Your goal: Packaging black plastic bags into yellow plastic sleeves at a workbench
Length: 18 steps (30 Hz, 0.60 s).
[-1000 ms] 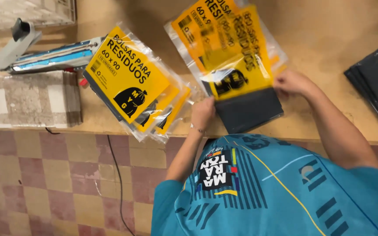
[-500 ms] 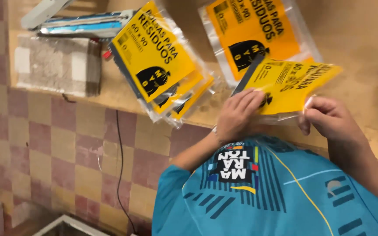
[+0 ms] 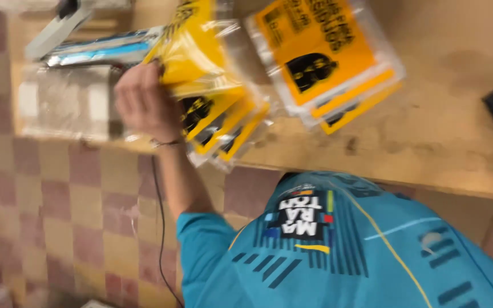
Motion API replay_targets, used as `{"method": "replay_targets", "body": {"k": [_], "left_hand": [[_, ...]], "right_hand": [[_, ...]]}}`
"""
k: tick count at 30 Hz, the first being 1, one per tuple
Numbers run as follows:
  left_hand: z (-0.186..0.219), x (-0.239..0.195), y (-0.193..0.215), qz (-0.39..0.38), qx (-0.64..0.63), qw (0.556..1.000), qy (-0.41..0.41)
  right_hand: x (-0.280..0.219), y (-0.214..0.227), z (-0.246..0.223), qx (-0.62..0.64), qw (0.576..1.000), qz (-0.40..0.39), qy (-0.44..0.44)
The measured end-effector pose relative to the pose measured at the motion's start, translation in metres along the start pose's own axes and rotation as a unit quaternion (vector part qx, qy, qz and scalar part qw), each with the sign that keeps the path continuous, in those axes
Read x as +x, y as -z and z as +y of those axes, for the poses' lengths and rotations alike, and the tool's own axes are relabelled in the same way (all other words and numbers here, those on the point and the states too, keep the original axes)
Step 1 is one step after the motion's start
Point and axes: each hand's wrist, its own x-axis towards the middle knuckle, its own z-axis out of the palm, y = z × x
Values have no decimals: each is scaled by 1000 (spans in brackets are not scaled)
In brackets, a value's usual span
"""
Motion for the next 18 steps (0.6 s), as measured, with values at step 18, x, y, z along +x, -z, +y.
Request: {"method": "replay_targets", "body": {"k": [18], "left_hand": [[126, -149, -92, -435, -295, 851, 18]], "right_hand": [[-11, 53, -81, -220, 932, 188, 219]]}}
